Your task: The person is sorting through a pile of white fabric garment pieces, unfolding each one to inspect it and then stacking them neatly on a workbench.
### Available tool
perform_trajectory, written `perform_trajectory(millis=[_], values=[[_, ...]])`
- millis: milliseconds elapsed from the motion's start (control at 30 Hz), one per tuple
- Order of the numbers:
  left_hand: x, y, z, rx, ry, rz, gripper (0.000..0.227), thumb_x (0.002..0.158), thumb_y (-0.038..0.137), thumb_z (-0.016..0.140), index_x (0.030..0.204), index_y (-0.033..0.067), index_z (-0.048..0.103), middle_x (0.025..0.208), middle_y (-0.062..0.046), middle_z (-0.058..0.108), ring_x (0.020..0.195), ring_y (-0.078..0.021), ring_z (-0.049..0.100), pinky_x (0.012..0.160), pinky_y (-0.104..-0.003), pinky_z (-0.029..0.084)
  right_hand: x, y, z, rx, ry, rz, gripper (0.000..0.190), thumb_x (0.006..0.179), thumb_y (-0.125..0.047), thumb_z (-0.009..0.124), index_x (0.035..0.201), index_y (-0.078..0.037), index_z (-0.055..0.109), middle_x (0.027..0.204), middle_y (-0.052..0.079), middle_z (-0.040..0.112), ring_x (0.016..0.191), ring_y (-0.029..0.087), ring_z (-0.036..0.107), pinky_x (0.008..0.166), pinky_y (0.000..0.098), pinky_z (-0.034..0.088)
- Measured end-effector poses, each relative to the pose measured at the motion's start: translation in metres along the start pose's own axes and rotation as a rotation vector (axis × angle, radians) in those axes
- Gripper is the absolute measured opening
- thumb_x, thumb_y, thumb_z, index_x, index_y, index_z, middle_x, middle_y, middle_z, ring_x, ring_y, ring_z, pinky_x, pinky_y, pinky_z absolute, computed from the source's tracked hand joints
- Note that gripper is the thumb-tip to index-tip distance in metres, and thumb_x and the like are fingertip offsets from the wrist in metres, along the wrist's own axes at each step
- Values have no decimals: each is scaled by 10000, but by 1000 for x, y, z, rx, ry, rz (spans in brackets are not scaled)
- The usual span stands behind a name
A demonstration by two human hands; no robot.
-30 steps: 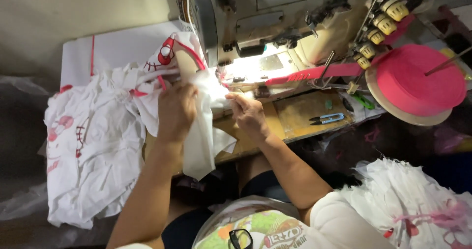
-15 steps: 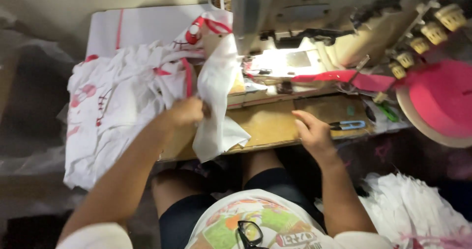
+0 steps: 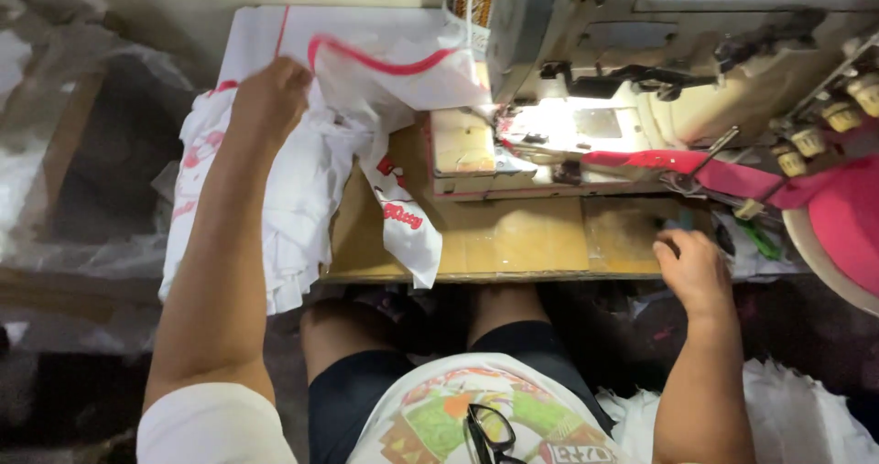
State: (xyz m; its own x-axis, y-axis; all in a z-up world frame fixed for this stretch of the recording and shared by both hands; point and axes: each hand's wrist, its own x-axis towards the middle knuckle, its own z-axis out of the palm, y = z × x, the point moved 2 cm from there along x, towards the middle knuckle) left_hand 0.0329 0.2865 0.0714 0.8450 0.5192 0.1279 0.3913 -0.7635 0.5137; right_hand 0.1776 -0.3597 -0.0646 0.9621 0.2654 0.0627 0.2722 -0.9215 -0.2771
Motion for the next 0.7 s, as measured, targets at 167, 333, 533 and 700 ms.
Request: perform_trajectory(millis=[167,333,533,700], values=[[-57,-121,53,113,-316,-212,498,801,156,721,1279,246,613,934,-61,676,952,-304,658,832,-467,466,9,-24,7,197,300,-442,245,886,-87,672,1093,23,744,1079,178,737,1047,348,671,1015,441,495],[-136,-104,59,449,126,223,86,831,91,694,900,116,739,1156,-73,561,1087,-351,535,742,-503,538,-39,-166,32,597,313,-585,122,947,-79,642,991,-37,747,1001,125,740,934,281,687,896,400,523],[-166,-51,33,-504,1,-5,107,666,38,496,725,100,560,823,-32,543,828,-195,502,759,-354,365,-89,-333,35,698,-172,-1350,460,830,-404,683,1125,-52,662,1226,203,640,1199,405,609,1042,522,462],[-237,-11,43,-882,-109,-242,411,654,-16,542,992,69,759,943,-87,674,929,-253,610,824,-344,487,-26,-383,91,626,-222,-1129,387,978,-262,568,1350,-153,568,1380,148,579,1303,342,571,1079,482,472]])
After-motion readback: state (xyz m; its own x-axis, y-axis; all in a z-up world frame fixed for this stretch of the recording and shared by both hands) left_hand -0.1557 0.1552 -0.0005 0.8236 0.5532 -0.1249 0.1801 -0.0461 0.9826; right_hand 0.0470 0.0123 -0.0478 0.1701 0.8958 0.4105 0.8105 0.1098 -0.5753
